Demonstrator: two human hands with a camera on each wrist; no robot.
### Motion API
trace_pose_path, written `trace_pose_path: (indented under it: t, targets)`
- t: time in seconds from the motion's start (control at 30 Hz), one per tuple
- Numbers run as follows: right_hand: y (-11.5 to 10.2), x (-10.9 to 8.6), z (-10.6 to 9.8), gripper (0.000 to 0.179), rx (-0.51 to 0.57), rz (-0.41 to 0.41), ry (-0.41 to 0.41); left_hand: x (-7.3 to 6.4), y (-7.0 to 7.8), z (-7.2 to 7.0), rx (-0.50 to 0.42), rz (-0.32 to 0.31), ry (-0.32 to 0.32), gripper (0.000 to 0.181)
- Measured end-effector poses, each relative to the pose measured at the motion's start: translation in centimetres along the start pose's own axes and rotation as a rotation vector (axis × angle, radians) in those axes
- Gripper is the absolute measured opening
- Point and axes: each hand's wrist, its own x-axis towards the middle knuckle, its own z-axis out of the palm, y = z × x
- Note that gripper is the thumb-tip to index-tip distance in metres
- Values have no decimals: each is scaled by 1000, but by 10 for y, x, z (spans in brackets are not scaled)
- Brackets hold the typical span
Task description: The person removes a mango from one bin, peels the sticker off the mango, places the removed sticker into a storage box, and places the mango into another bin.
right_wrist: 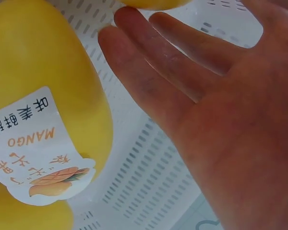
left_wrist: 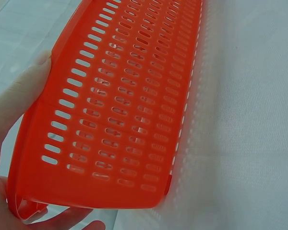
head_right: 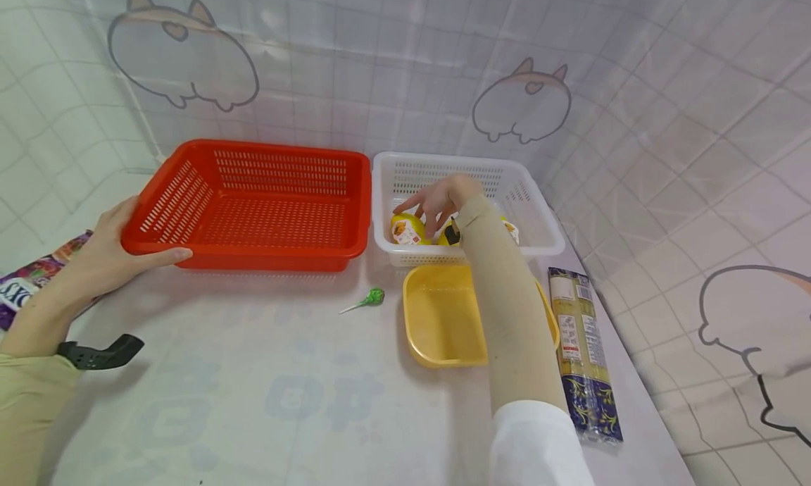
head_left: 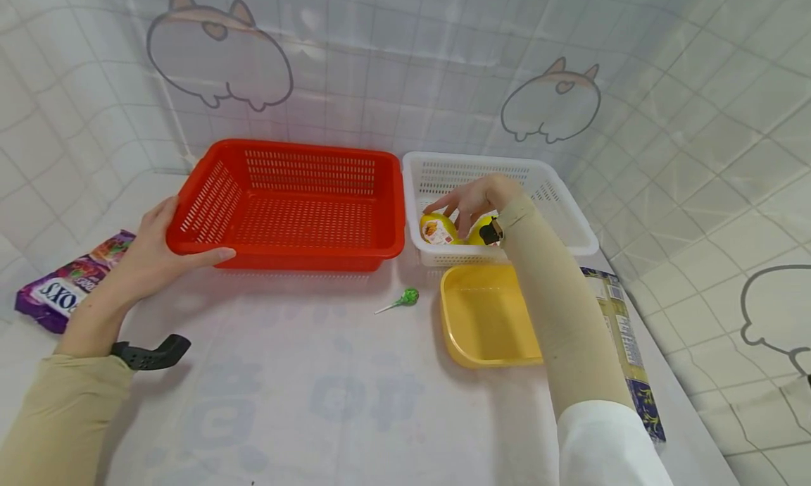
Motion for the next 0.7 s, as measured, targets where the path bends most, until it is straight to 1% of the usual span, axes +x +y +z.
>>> trace_pose_path:
  t: [0.13, 0.3, 0.5, 0.6, 0.7]
  targets:
    - [0, 3, 0, 89, 7, 13, -5, 1, -1, 0, -3, 10, 4, 113]
    - [0, 5, 1, 88, 15, 3, -22, 1, -1, 0, -10, 7, 5, 113]
    - [-1, 8, 3, 78, 58, -24, -52, 0, -1, 0, -8, 0, 3, 114]
    - [-2, 10, 2, 72, 69, -25, -55, 1, 0, 0, -7, 0, -1, 114]
    - [-3, 11, 2, 71, 66, -30, -52, 1, 0, 0, -5, -1, -1, 113]
